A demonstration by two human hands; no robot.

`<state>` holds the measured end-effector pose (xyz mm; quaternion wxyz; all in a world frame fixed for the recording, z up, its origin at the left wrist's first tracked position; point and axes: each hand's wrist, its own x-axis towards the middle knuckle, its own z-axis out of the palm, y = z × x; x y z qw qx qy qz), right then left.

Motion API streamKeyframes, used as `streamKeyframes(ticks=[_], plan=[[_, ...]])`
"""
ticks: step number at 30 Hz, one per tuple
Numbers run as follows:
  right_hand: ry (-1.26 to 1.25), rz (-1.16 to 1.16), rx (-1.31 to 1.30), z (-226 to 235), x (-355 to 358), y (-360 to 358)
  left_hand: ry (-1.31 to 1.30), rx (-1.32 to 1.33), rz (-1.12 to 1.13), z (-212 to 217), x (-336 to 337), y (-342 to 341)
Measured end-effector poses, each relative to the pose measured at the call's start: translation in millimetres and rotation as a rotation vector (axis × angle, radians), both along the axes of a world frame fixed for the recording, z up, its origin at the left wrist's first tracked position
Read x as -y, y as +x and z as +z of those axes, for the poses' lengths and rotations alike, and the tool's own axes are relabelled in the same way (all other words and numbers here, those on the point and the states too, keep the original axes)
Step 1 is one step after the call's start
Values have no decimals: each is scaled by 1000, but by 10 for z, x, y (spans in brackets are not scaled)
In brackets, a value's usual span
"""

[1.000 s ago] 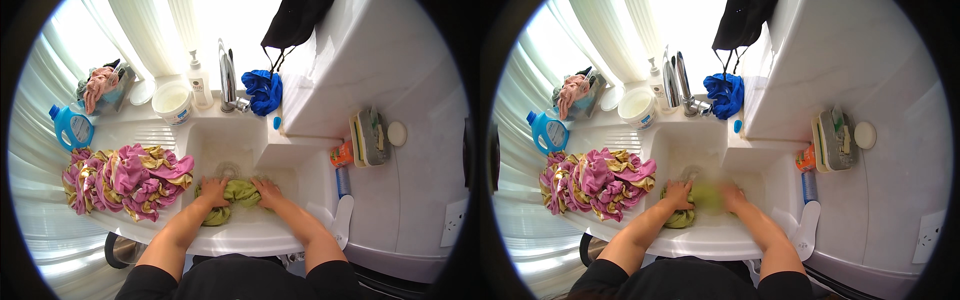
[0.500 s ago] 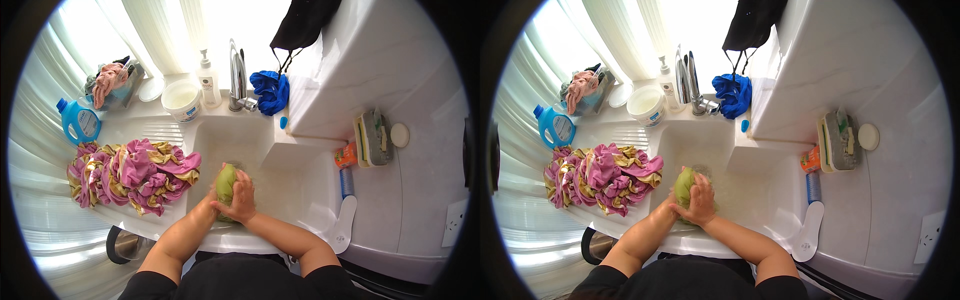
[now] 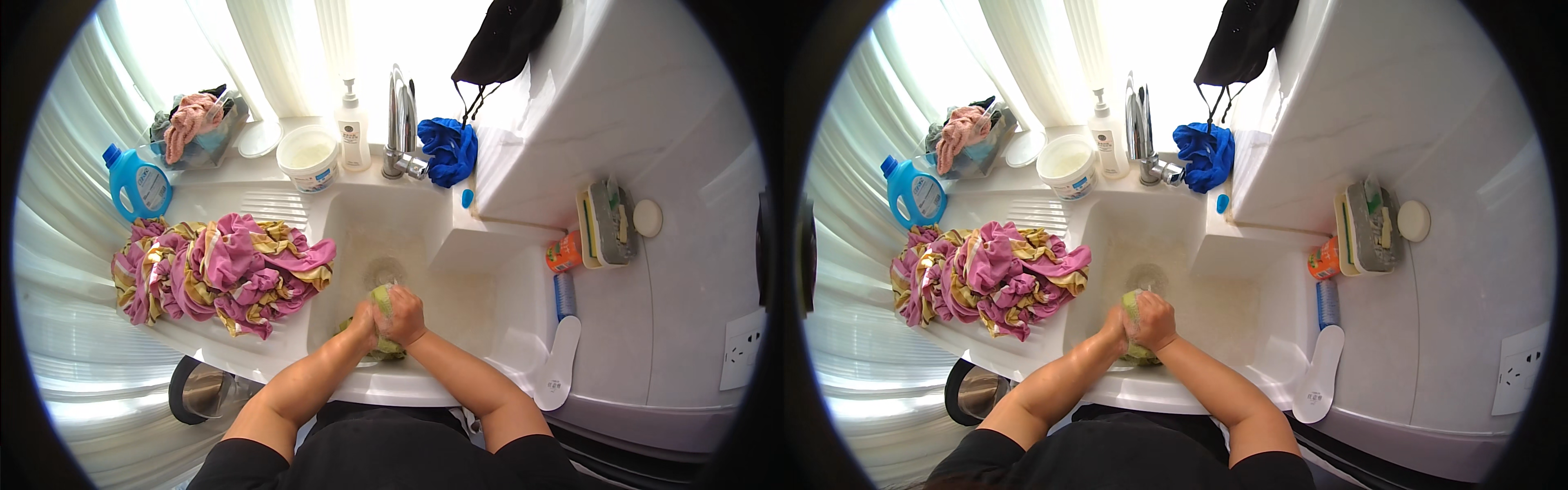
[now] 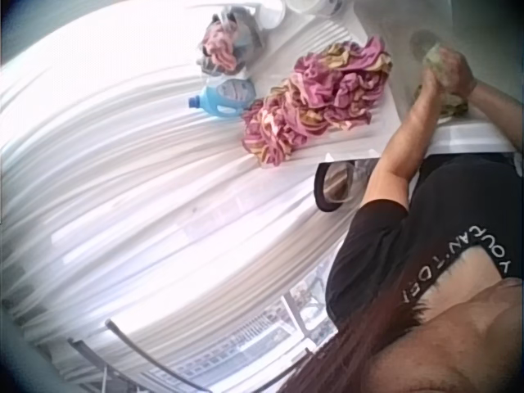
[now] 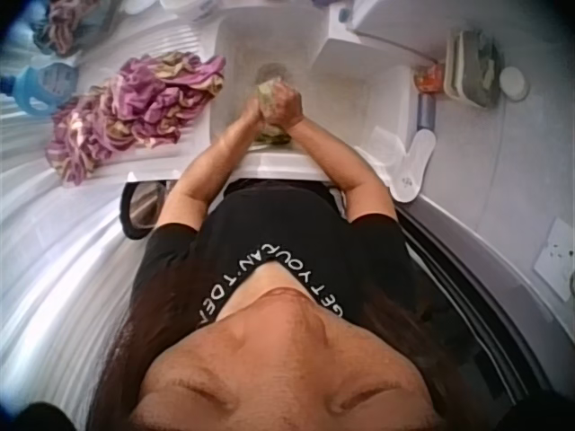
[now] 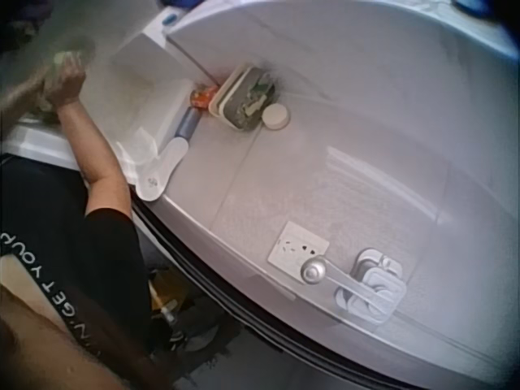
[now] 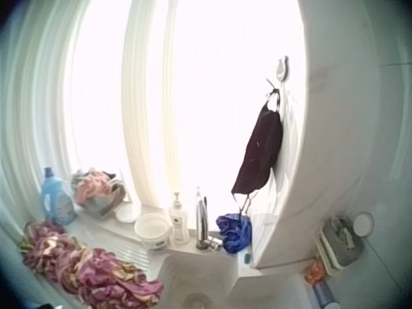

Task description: The person hand-washes a piece of cloth in a sink, scrubs it against a ribbed washing board, rinses it under running water, and luego puts it inside a washing machine.

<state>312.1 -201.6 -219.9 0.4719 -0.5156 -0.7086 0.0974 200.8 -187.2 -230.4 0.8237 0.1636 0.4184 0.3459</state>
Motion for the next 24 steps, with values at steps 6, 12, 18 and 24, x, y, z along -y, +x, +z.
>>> streamKeyframes(ticks=[6,12,18,24], plan=[[-922,17,-340,94,-510,473,40,-882,-321,485,-644,6],[-618,-172,344,-142,-739,492,940,-1583,-402,-102,-930,-19],[-628,-4,757,-826,-1049,469,1138,-1820,-622,-845,-1194,67],[-743,114,735,-1304,-1202,542,1065,-1742,-868,-930,-1320,92]])
